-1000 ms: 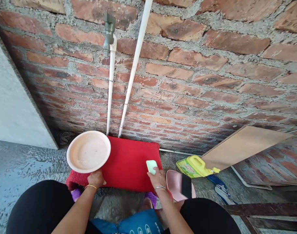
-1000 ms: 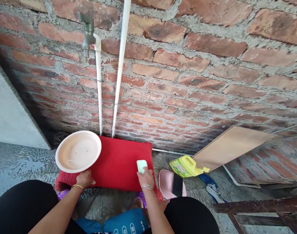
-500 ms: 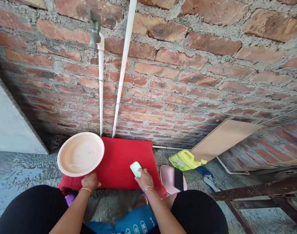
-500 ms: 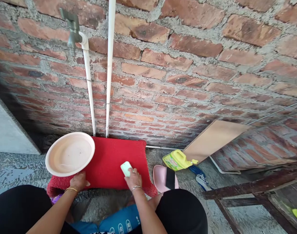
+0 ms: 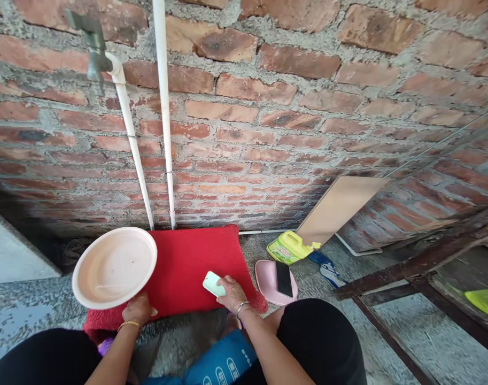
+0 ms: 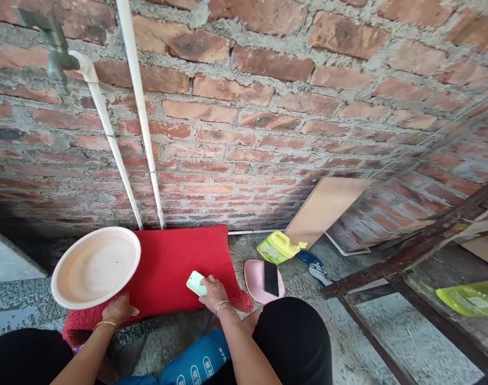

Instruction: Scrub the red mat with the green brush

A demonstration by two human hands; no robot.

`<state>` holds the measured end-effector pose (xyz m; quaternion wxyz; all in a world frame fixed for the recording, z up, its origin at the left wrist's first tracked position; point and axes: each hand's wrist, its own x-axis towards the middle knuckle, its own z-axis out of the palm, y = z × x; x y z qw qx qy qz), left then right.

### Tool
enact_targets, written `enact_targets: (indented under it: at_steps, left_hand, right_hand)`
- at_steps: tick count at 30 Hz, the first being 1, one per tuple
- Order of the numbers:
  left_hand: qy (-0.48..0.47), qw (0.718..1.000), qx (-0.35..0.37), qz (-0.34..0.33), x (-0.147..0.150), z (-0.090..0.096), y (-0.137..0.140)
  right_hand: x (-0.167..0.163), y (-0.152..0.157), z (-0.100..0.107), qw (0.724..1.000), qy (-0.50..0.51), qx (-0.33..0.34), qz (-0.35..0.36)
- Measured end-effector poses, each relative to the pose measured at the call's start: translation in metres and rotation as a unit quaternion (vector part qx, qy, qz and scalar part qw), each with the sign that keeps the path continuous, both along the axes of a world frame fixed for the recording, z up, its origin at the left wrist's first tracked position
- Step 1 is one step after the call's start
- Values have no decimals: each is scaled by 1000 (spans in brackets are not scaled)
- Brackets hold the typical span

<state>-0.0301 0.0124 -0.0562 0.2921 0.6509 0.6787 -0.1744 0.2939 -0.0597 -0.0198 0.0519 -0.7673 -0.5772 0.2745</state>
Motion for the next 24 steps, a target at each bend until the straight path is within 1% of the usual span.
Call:
enact_targets:
  at_steps: [1,3,6,8,9,11,15,17,18,20,22,24]
  left_hand:
    - [1,1000,0,-4,0,-1,0]
    - [-1,1000,0,-7,-1,-3,1]
    - [-10,1000,-5,-10,-2,-6,2]
    - [-12,1000,-6,-12,-2,-5,3]
    - [-12,1000,-6,-13,-2,-3,2]
    - [-13,1000,-6,-14,-1,2,1]
    - [-12,1000,-7,-19,1,10,0]
    - [-7,1000,-6,-21,1,11,-1]
    - [-6,1000,-5,-23,1,11,0]
    - [-3,1000,-2,-25,2,10,0]
    - [-3,1000,-1,-27,2,10,1]
    - [0,1000,-4,-27,3,11,1]
  right_hand:
    - [8,-1,2,1000,-19,-16,-4]
    - [34,-6,10,995,-67,-57,-44]
    - [78,-15,27,975,-133,-106,-143]
    - [96,-17,36,960,-161,-118,-197]
    - [99,-16,38,957,-163,-116,-212]
    - [94,-11,37,963,-140,-98,-210]
    - [67,2,25,987,-88,-52,-126]
    - [61,4,21,989,-97,-61,-98]
    - [61,4,21,987,-107,-71,-97]
    - [70,0,23,979,-131,-91,-131]
    - [84,-7,27,964,-152,-104,-193]
    - [96,-12,30,950,-159,-102,-249]
